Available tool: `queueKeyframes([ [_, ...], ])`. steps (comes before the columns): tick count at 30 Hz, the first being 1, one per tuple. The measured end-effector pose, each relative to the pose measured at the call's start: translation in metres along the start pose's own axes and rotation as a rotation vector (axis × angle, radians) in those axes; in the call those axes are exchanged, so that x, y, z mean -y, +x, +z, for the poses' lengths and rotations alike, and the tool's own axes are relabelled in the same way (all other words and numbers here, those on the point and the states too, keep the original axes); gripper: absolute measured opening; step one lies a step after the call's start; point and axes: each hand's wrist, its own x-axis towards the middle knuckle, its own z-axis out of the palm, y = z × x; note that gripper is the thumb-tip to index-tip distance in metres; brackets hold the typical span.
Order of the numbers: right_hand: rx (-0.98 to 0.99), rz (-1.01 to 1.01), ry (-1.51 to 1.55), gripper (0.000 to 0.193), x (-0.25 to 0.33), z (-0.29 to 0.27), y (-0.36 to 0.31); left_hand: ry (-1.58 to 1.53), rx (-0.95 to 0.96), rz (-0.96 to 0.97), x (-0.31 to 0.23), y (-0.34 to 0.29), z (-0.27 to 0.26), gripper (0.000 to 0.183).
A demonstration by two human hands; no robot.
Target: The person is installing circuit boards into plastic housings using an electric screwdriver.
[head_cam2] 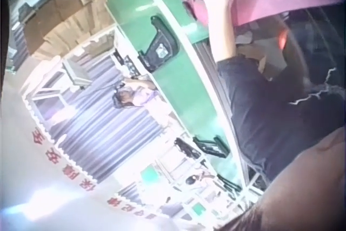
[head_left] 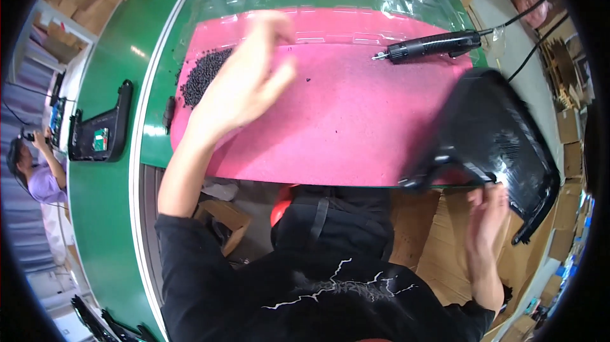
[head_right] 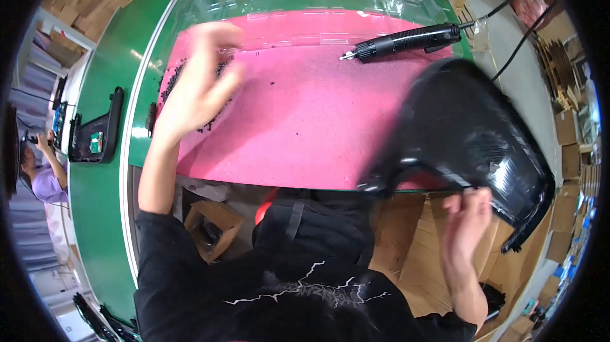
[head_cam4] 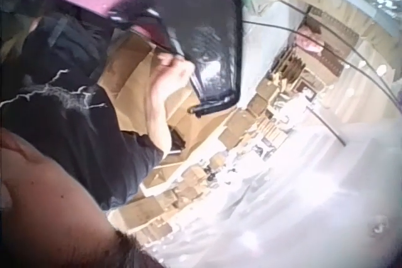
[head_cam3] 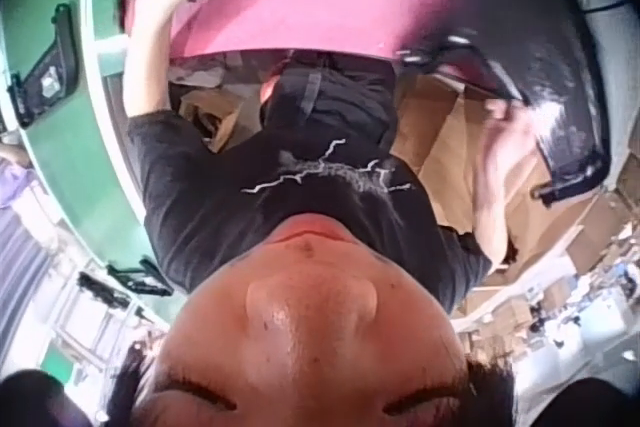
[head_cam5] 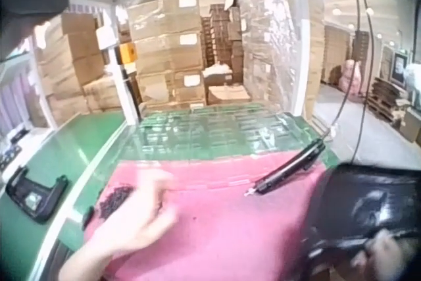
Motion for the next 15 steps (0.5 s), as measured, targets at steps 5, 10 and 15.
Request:
queueKeyframes([
  [5, 0.291, 0.272, -0.161, 0.024, -0.010, 0.038, -0.030, 0.213, 0.463, -0.058, 0.029, 0.012, 0.024, 0.018],
  [10, 0.533, 0.361, -0.311, 0.027, -0.003, 0.068, -0.039, 0.140, 0.450, -0.052, 0.034, 0.029, 0.038, 0.013],
  [15, 0.755, 0.481, -0.340, 0.027, -0.004, 0.094, -0.044, -0.057, 0.257, 0.144, 0.023, 0.075, 0.058, 0.020],
])
